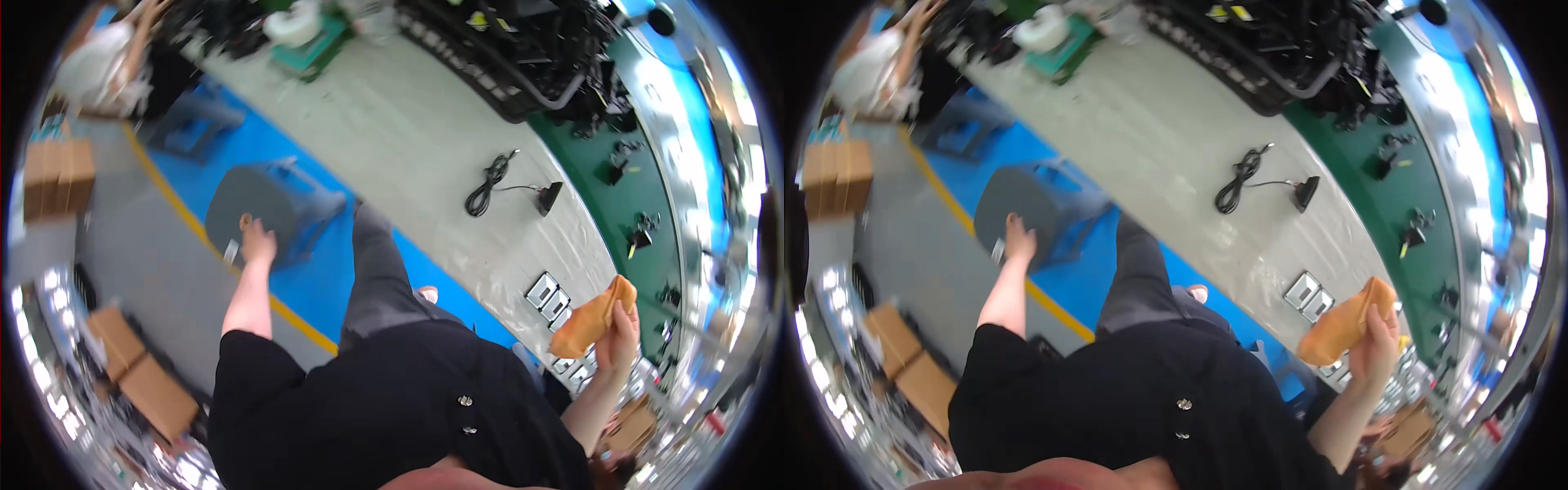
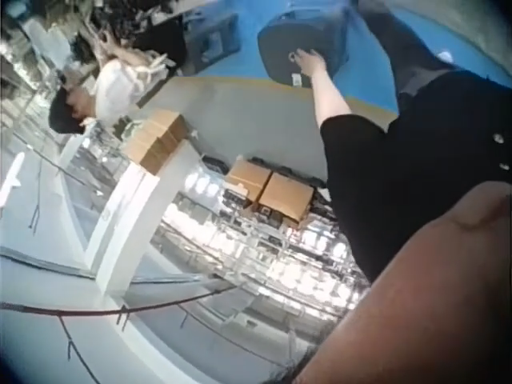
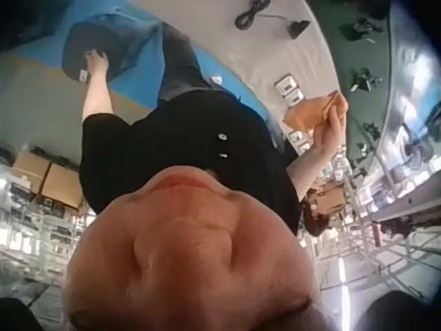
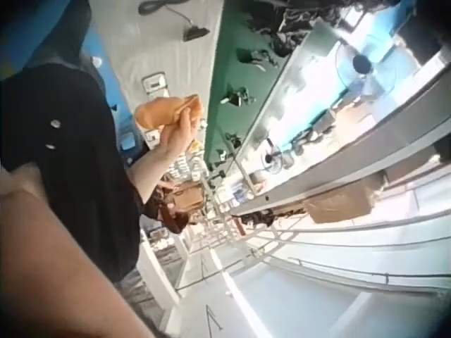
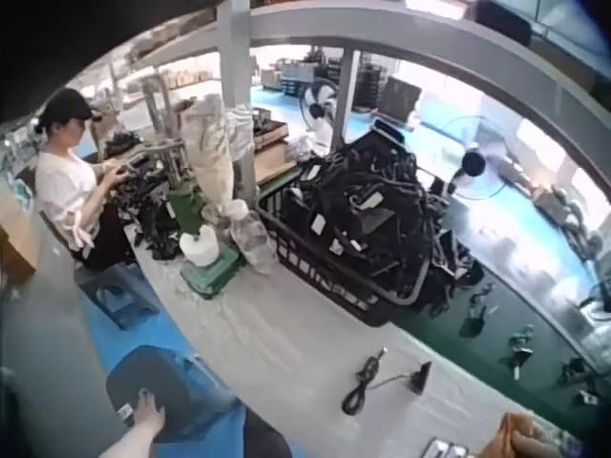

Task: Cleaning and inspecting small portable LED work lights using a microfiber cloth.

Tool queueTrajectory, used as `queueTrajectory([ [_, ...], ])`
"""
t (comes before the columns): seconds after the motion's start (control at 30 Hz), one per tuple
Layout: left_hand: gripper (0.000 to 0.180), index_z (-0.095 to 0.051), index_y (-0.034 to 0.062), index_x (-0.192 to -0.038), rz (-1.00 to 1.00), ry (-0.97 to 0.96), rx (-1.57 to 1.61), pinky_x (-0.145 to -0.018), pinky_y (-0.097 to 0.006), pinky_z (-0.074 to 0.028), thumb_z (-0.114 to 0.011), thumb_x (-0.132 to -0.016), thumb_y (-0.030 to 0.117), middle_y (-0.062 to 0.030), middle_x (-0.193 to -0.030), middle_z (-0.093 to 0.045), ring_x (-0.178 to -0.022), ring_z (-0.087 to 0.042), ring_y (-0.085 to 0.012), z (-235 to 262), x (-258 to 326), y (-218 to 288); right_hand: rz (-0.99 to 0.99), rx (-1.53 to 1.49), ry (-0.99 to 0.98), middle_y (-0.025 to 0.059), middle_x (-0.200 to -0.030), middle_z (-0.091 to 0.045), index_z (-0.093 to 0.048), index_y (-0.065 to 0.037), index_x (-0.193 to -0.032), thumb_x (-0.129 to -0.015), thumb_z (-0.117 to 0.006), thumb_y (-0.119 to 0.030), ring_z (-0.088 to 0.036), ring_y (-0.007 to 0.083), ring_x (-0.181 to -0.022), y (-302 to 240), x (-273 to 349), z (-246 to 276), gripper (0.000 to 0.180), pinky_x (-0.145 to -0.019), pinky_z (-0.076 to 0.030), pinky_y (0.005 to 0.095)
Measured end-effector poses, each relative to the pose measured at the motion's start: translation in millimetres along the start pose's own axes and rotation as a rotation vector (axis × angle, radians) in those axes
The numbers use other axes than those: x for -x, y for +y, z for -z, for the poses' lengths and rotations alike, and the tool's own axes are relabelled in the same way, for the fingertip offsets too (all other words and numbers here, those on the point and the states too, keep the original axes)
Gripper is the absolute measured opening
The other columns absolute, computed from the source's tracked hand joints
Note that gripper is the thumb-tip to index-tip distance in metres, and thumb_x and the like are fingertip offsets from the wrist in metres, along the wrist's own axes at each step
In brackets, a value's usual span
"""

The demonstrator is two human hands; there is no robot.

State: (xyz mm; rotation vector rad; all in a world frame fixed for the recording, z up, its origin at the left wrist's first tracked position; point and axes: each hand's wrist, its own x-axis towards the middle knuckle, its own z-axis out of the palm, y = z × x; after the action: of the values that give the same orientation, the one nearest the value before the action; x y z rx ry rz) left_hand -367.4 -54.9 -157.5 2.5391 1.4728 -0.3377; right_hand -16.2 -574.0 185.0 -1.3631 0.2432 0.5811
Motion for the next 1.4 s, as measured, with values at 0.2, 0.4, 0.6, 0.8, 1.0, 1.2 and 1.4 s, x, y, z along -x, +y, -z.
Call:
queueTrajectory([
  [0.2,0.064,-0.026,0.0154,-0.145,0.334,-0.124,-0.142,-0.102,-0.064,-0.024,-0.040,-0.092,0.049,-0.0106,-0.150,-0.026,-0.138,-0.024,-0.0289,-40,-182,-55,0.025,0.057,0.257,0.0095,-0.107,-0.062,-0.050,-0.003,-0.123,-0.092,-0.051,-0.006,-0.063,0.0204,-0.093,23,-16,-9,0.031,-0.083,-0.053,0.0347],
  [0.4,0.060,-0.030,0.0224,-0.143,0.164,-0.250,-0.389,-0.105,-0.059,-0.021,-0.038,-0.092,0.053,-0.0116,-0.146,-0.031,-0.134,-0.024,-0.0322,-82,-239,-54,-0.039,0.019,0.226,0.0112,-0.116,-0.060,-0.051,-0.001,-0.124,-0.090,-0.052,-0.004,-0.062,0.0214,-0.101,29,-56,-29,0.033,-0.089,-0.050,0.0338],
  [0.6,0.056,-0.048,0.0067,-0.129,-0.312,-0.238,-0.421,-0.106,-0.055,-0.020,-0.041,-0.091,0.047,-0.0254,-0.134,-0.036,-0.124,-0.028,-0.0434,-114,-132,17,-0.019,-0.079,0.274,0.0092,-0.117,-0.060,-0.048,-0.002,-0.127,-0.090,-0.053,-0.004,-0.061,0.0198,-0.103,36,-59,-13,0.037,-0.091,-0.049,0.0340],
  [0.8,0.087,-0.036,0.0151,-0.136,-0.533,-0.541,-0.038,-0.104,-0.057,-0.027,-0.081,-0.062,0.029,-0.0168,-0.139,-0.035,-0.129,-0.027,-0.0410,-77,-55,55,0.063,-0.161,0.398,0.0088,-0.100,-0.063,-0.053,-0.002,-0.116,-0.091,-0.053,-0.007,-0.063,0.0200,-0.091,33,-19,19,0.026,-0.082,-0.051,0.0341],
  [1.0,0.090,-0.041,0.0084,-0.126,-0.335,-0.785,-0.171,-0.089,-0.040,-0.049,-0.089,-0.052,0.028,-0.0143,-0.114,-0.062,-0.106,-0.058,-0.0341,-74,-65,47,0.076,-0.231,0.526,0.0075,-0.106,-0.061,-0.051,-0.001,-0.121,-0.090,-0.054,-0.006,-0.062,0.0184,-0.094,56,19,53,0.032,-0.084,-0.051,0.0330],
  [1.2,0.095,-0.041,0.0071,-0.125,-0.312,-0.733,-0.106,-0.083,-0.043,-0.049,-0.091,-0.047,0.032,-0.0179,-0.109,-0.063,-0.105,-0.057,-0.0372,-78,-14,56,0.061,-0.270,0.630,0.0065,-0.107,-0.062,-0.052,-0.001,-0.120,-0.091,-0.054,-0.007,-0.061,0.0170,-0.097,85,28,69,0.030,-0.087,-0.049,0.0318],
  [1.4,0.076,-0.040,0.0066,-0.124,-0.419,-0.846,-0.250,-0.081,-0.044,-0.048,-0.081,-0.064,0.026,-0.0214,-0.106,-0.062,-0.100,-0.059,-0.0388,-60,-8,88,0.084,-0.317,0.638,0.0073,-0.111,-0.061,-0.050,-0.002,-0.123,-0.092,-0.053,-0.008,-0.062,0.0178,-0.099,98,25,76,0.032,-0.089,-0.050,0.0335],
])
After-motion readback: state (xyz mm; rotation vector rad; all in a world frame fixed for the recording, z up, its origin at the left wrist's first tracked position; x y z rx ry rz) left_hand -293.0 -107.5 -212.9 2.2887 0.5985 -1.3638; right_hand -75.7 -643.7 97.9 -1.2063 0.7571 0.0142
